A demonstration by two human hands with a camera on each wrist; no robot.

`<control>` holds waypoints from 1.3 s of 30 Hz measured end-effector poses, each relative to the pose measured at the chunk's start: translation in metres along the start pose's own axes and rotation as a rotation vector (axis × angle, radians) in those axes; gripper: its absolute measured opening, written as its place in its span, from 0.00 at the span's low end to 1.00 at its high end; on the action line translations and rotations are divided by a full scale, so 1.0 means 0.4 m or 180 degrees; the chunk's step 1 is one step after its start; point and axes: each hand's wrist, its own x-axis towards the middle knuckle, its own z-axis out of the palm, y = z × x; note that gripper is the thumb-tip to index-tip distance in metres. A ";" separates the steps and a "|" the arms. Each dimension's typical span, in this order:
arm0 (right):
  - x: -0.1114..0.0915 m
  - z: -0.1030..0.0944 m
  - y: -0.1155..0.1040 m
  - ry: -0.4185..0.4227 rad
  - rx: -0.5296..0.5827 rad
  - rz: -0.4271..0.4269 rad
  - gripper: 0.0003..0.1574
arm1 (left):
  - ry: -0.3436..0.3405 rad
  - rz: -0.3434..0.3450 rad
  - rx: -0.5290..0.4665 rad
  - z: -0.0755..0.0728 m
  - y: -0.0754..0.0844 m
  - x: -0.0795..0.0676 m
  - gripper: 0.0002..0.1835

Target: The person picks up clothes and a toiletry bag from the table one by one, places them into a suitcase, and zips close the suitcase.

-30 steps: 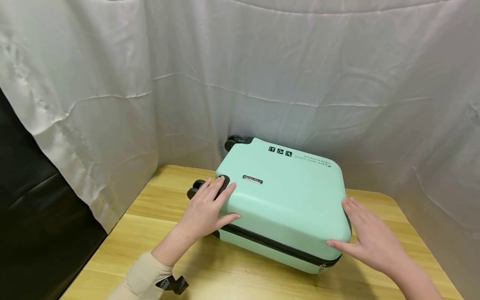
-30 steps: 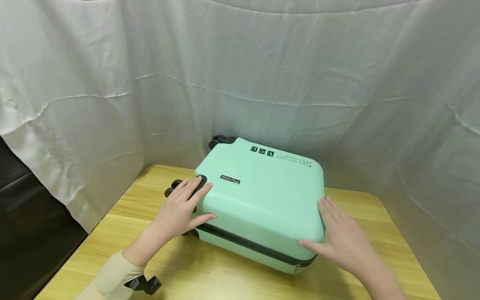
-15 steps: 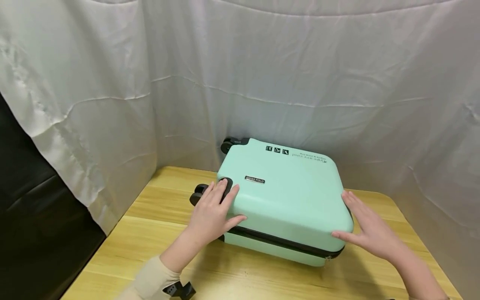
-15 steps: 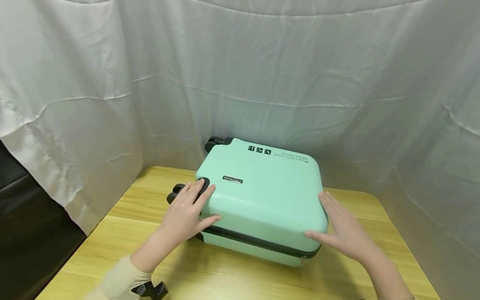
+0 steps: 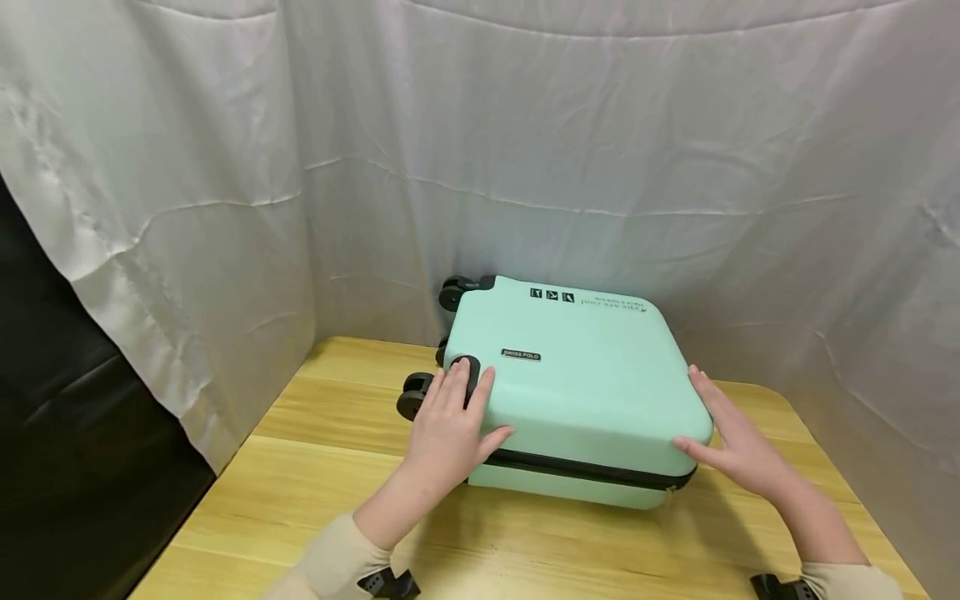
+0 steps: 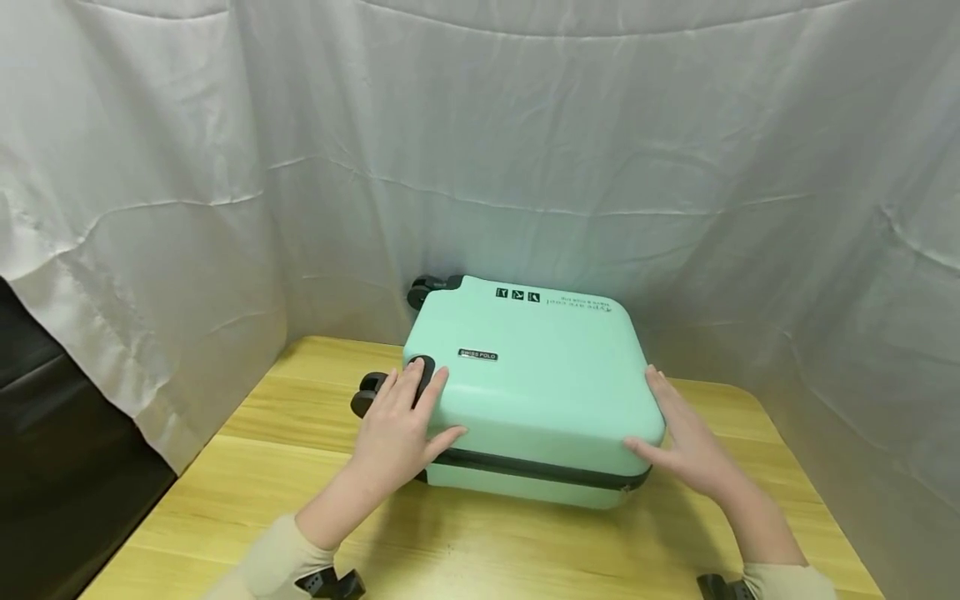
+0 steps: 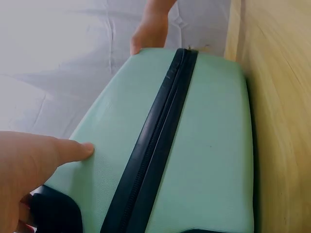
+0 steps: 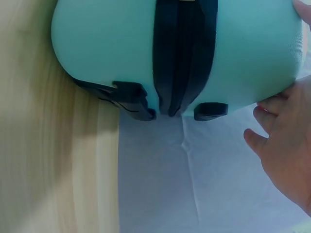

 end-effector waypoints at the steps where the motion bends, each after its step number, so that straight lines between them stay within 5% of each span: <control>1: -0.001 0.001 0.002 0.0012 0.0024 0.0018 0.62 | 0.0010 0.0000 0.0015 0.001 0.002 0.001 0.44; 15: -0.048 0.046 0.001 0.0518 0.0125 0.0188 0.55 | 0.0131 0.0183 -0.0406 0.005 -0.056 -0.006 0.39; 24: -0.119 0.103 0.028 0.1003 0.0284 0.0264 0.39 | 0.0059 0.0175 -0.0395 0.005 -0.107 -0.009 0.39; 33: -0.167 0.150 0.038 0.1135 0.1059 0.0951 0.22 | 0.0180 0.0264 -0.0260 0.014 -0.140 0.000 0.42; 39: -0.182 0.176 0.051 0.0649 0.2453 0.1200 0.20 | 0.0009 0.0266 -0.0183 0.018 -0.149 0.005 0.41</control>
